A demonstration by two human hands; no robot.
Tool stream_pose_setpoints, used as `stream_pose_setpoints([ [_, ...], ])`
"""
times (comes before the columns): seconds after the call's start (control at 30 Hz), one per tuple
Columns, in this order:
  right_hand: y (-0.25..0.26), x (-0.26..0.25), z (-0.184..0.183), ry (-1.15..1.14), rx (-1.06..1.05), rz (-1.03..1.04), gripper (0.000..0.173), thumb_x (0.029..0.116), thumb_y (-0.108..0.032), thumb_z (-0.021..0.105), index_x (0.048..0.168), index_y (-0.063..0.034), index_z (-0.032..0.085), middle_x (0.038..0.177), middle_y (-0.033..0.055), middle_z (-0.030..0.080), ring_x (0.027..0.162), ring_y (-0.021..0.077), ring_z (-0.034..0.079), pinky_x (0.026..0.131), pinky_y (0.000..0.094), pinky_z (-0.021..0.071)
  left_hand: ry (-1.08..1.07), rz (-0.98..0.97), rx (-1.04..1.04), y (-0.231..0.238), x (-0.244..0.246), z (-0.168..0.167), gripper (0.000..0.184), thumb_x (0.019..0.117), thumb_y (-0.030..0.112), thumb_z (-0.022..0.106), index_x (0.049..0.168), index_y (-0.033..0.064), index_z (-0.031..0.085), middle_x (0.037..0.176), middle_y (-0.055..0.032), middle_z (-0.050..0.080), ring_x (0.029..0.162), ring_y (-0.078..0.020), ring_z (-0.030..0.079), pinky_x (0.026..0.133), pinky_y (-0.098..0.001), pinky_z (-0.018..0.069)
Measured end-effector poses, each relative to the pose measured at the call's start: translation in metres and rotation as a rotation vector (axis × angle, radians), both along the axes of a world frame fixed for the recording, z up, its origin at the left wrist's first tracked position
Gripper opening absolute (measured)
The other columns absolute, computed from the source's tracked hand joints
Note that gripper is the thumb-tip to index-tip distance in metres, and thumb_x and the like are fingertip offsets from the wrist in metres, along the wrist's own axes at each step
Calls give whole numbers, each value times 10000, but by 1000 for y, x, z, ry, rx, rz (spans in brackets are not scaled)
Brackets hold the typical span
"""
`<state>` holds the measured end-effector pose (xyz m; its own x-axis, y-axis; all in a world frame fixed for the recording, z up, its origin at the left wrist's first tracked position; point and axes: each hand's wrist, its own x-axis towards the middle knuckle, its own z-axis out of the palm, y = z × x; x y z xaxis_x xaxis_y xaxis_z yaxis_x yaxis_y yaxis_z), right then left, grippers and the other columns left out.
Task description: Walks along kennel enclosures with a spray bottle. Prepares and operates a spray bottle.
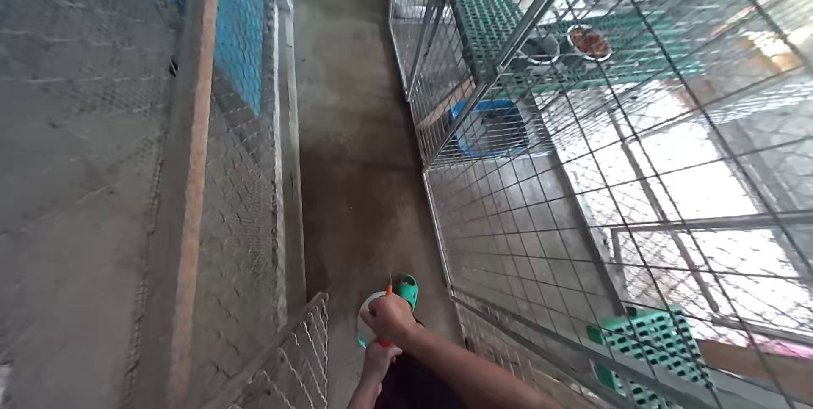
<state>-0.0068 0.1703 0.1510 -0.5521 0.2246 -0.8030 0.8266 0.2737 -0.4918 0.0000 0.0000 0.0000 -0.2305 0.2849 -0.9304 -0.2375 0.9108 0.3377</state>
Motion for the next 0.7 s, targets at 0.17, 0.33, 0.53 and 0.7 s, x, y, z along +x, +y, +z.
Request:
stream_pose_setpoints([
  [0.17,11,14,25,139,84,-144,458,1058,-387,504,954,0,725,977,191,732,991,363,705,870,590,529,-43,20,136,31,-17,63,246,875,30,739,1084,-72,661,925,-147,676,823,-211,629,816,-413,537],
  [0.33,37,7,-32,-6,48,-45,480,1069,-422,460,1045,-21,725,1086,204,726,1099,383,683,934,617,513,-6,-27,154,65,-26,66,210,878,59,742,1030,-67,670,849,-117,677,772,-193,638,771,-393,547],
  [0.53,83,-2,38,172,134,-224,473,1054,-405,519,927,2,722,922,186,726,941,357,706,841,579,529,56,-113,56,113,-45,64,320,867,114,771,1099,-80,668,970,-199,691,877,-285,662,854,-481,540],
  [0.7,115,-8,-31,23,135,-180,461,1079,-393,442,1038,-36,731,1084,182,733,1086,362,691,922,603,518,76,-2,266,151,-43,68,271,884,50,740,1094,-99,655,922,-164,684,822,-220,647,806,-412,555],
])
